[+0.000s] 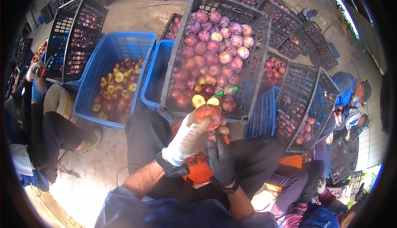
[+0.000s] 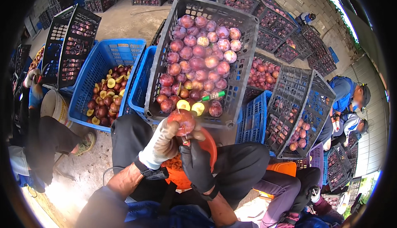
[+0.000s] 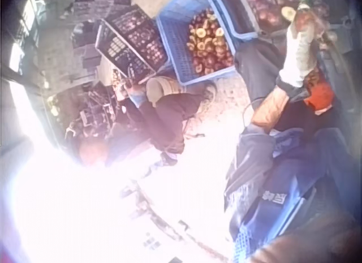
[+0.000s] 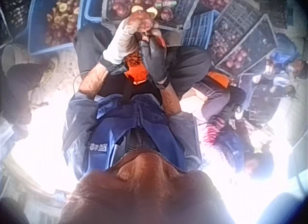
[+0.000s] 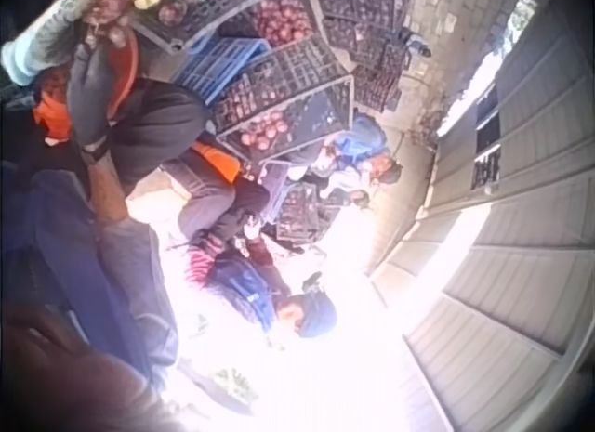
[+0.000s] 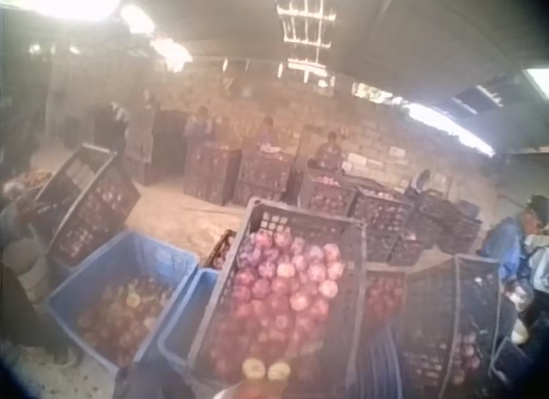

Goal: The recorder uses a small knife to peel the skin off plums or similar fruits and place the peeled fruit into a central bucket.

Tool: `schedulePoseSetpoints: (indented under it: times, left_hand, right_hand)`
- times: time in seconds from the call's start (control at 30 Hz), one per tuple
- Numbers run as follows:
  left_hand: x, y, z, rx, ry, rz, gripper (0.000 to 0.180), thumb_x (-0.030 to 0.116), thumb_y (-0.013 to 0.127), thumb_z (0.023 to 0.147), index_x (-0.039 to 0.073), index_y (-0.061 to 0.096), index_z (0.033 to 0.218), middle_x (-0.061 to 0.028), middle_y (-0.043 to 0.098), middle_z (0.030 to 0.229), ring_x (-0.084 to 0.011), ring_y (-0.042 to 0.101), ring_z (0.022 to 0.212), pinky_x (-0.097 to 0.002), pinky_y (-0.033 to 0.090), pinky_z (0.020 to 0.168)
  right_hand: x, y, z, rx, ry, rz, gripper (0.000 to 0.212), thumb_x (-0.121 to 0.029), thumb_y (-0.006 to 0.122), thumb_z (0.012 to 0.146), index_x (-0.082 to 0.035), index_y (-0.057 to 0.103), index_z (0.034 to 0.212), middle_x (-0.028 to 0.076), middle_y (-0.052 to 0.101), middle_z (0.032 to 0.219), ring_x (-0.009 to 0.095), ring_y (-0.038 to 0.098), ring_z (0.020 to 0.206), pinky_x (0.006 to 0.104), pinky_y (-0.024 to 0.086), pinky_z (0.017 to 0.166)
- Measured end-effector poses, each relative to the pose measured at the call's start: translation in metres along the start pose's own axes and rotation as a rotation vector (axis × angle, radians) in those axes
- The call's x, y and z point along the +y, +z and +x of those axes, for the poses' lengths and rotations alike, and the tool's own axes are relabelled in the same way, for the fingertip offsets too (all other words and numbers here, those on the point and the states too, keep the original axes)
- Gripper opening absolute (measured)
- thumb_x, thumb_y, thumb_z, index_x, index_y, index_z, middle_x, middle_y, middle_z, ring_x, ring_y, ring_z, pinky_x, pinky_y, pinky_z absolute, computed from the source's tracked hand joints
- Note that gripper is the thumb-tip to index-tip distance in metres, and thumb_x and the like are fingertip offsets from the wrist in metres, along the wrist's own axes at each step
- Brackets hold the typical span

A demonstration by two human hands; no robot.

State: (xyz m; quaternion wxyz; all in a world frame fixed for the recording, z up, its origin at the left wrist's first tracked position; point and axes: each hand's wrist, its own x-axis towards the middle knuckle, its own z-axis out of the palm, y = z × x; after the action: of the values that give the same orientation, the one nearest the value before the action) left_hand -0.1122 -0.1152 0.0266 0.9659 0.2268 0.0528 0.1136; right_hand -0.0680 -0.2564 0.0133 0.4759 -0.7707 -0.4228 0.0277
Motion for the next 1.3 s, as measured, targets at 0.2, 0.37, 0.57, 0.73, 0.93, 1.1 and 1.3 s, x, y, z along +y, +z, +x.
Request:
schedulePoseSetpoints:
  times: [0.2,0.37,0.57,0.73,0.93,1.1,1.3]
  left_hand:
    - [0.011,-0.012,0.008,0.04,0.028,0.488,0.056,0.013,0.08,0.082,-0.002,0.057,0.13,-0.0105,0.069,0.108,-0.0234,0.071,0.093,-0.0377,0.056,0.087]
    - [0.025,-0.014,0.01,-0.082,0.188,1.076,0.07,0.001,0.083,0.074,0.0,0.052,0.137,-0.0101,0.065,0.116,-0.0193,0.068,0.102,-0.0357,0.057,0.085]
    - [-0.007,-0.008,-0.002,-0.061,-0.033,0.058,0.068,0.022,0.084,0.083,-0.002,0.052,0.138,-0.0149,0.068,0.113,-0.0288,0.071,0.1,-0.0393,0.057,0.087]
    - [-0.001,-0.021,0.001,-0.063,0.078,0.43,0.057,0.016,0.073,0.085,-0.004,0.054,0.135,-0.0136,0.069,0.109,-0.0268,0.071,0.1,-0.039,0.056,0.089]
    - [0.036,-0.014,0.005,-0.149,0.099,1.08,0.074,0.009,0.086,0.069,-0.002,0.054,0.134,-0.0071,0.064,0.121,-0.0156,0.06,0.11,-0.0317,0.049,0.099]
    - [0.022,-0.001,-0.001,-0.063,0.091,0.582,0.068,0.008,0.085,0.069,0.0,0.057,0.131,-0.0048,0.062,0.121,-0.0147,0.059,0.107,-0.0312,0.049,0.095]
    - [0.016,0.005,0.0,0.108,0.072,0.633,0.059,0.005,0.078,0.071,0.0,0.06,0.127,-0.0046,0.064,0.115,-0.0124,0.06,0.104,-0.0289,0.05,0.093]
  right_hand:
    - [0.001,-0.003,-0.016,-0.161,0.443,0.464,0.022,-0.016,0.056,0.107,0.003,0.059,0.117,0.004,0.058,0.068,0.009,0.052,0.058,0.0321,0.043,0.052]
    - [-0.007,-0.025,-0.009,-0.192,0.598,0.602,0.018,-0.013,0.055,0.107,0.003,0.06,0.113,0.003,0.055,0.067,0.009,0.051,0.057,0.0309,0.043,0.053]
    - [0.009,-0.007,-0.016,-0.059,0.198,0.232,0.016,-0.01,0.056,0.106,0.003,0.061,0.114,0.012,0.061,0.069,0.018,0.058,0.056,0.0354,0.047,0.054]
    - [0.003,-0.018,-0.015,-0.154,0.284,0.293,0.02,-0.013,0.055,0.107,0.002,0.06,0.118,0.011,0.061,0.07,0.017,0.058,0.056,0.0346,0.047,0.054]
    - [0.004,-0.046,-0.017,-0.349,0.762,0.666,0.02,-0.019,0.053,0.109,-0.001,0.059,0.113,0.003,0.056,0.071,0.009,0.052,0.06,0.0302,0.045,0.055]
    - [-0.006,-0.045,-0.015,-0.268,0.405,0.305,0.018,-0.019,0.055,0.108,-0.002,0.058,0.106,0.005,0.056,0.068,0.013,0.053,0.057,0.0331,0.045,0.054]
    - [0.006,-0.032,-0.024,-0.323,0.332,0.162,0.014,-0.016,0.059,0.105,-0.002,0.058,0.1,0.016,0.057,0.065,0.027,0.058,0.053,0.0373,0.044,0.053]
